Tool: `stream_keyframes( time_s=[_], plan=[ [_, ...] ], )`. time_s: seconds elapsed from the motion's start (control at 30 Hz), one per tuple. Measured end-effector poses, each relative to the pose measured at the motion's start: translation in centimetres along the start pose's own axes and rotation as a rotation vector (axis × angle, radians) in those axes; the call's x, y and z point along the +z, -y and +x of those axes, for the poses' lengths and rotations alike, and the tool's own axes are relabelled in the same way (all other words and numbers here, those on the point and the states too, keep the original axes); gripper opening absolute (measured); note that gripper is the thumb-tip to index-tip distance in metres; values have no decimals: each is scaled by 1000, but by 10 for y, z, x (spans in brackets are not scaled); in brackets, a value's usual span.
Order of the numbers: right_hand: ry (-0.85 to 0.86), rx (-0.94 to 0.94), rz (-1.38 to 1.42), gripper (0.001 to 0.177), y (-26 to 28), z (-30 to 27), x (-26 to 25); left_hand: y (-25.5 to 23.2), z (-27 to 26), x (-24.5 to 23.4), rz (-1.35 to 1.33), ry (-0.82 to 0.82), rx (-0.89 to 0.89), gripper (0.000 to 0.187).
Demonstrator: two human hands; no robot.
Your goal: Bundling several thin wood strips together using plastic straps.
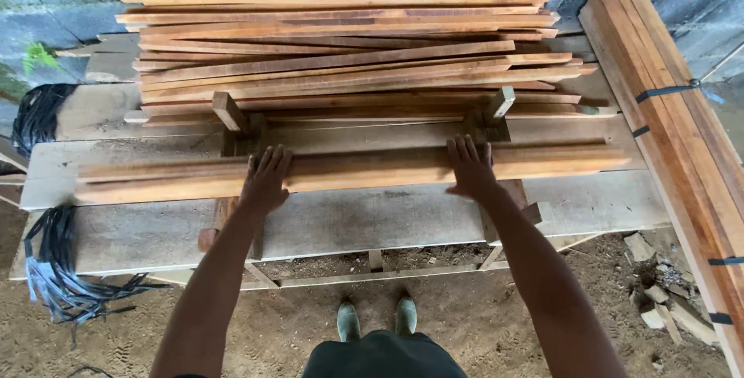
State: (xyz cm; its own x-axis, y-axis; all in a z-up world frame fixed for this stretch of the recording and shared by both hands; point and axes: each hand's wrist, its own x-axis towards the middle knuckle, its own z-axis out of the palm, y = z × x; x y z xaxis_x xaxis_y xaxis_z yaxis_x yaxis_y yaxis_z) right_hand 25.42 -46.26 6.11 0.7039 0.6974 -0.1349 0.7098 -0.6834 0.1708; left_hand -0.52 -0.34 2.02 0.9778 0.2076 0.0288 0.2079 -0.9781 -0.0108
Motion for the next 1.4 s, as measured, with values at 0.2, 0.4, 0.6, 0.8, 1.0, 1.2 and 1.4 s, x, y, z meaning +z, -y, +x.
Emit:
stream_keyframes(
  time_s=[0.2, 0.4, 0.6, 0.8, 1.0, 1.2, 1.4],
  plan=[
    [-23, 77, 42, 134, 17, -8, 4, -35, -14, -18, 38, -24, -93, 118],
    [-6, 87, -38, 138, 42, 14, -4, -72, 11, -33, 97, 29, -167, 116],
    [-20, -131, 101, 108, 69, 60, 8, -104, 54, 0, 72, -39, 105, 97],
    [-53, -178, 179, 86, 67, 55, -26, -96, 69, 2, 2, 3, 101, 108],
    [62, -167, 236, 79, 64, 62, -36, -85, 70, -1, 26, -172, 204, 89],
    [60, -260, 275, 72, 59, 66, -38, -85, 72, 6, 85, -461, 318, 87],
    [8, -273, 185, 70, 60, 69, -29, -86, 70, 0, 44, -368, 302, 84]
  ],
)
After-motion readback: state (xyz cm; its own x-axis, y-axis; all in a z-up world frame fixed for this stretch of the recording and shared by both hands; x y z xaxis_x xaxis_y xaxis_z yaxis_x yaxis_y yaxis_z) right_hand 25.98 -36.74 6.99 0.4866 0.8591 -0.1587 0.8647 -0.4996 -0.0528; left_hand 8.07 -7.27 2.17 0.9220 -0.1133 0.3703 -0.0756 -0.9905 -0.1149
